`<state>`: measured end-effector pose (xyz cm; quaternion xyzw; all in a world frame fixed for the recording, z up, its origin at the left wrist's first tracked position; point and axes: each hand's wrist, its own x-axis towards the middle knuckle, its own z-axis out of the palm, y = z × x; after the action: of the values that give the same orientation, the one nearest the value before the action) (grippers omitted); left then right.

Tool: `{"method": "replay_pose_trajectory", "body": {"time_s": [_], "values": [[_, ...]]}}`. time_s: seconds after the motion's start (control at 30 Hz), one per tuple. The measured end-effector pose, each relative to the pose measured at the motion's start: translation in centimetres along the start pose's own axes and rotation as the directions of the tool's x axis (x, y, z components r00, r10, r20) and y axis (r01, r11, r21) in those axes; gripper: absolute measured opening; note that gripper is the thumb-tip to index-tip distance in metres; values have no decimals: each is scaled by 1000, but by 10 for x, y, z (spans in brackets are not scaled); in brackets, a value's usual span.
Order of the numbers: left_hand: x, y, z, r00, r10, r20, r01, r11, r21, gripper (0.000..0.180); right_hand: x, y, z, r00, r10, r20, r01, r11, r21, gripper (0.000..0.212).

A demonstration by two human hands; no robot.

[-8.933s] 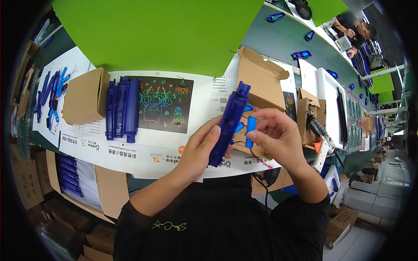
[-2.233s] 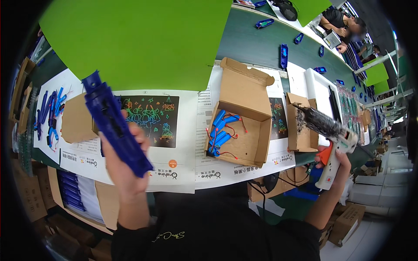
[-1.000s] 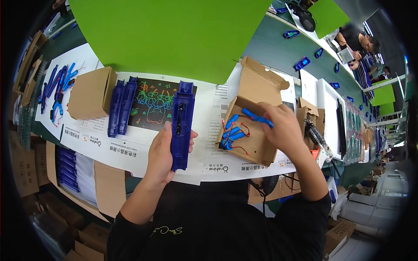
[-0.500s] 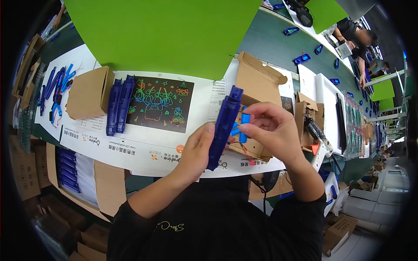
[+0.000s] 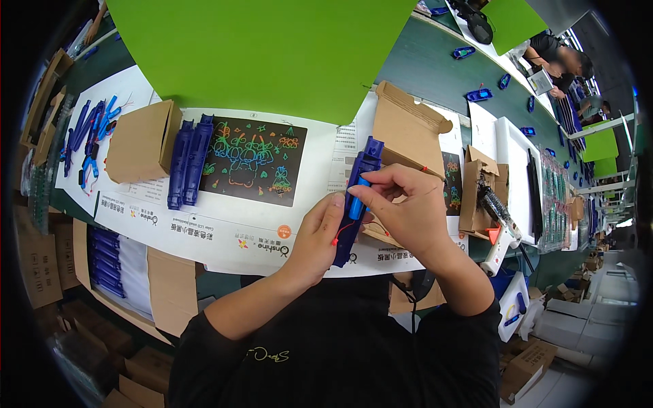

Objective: The recorder is seen assembling electronic components, specifically inserting blue batteries into plastic casings and using a handheld machine to secure them.

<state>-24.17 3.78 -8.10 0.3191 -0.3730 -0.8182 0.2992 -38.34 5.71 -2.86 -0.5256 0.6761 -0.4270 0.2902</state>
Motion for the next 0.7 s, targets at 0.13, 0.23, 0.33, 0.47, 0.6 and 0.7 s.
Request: {"method": "replay_pose_trajectory", "body": {"time_s": [0.13,0.23,0.33,0.47,0.6,0.7], "values": [[1,-3,3,997,-24,-67,21,998,-51,43,2,8,6,1000,12,1,-12,1000,27,20],[1,-7,-1,999,-30,-43,28,999,-43,45,-2,23,13,983,-173,-65,162,975,-149,24],[2,-5,-2,1000,8,-11,-7,998,59,45,1,30,18,977,-199,-76,193,978,-82,27],[6,2,7,970,244,-3,-236,939,249,35,4,20,8,902,-431,-7,413,869,-273,21],[2,18,-6,987,125,102,-141,975,172,23,-7,5,-25,941,-291,-172,299,954,23,21],[-1,26,-12,970,140,198,-166,979,117,24,-5,13,-47,984,-180,13,162,913,374,32]]}}
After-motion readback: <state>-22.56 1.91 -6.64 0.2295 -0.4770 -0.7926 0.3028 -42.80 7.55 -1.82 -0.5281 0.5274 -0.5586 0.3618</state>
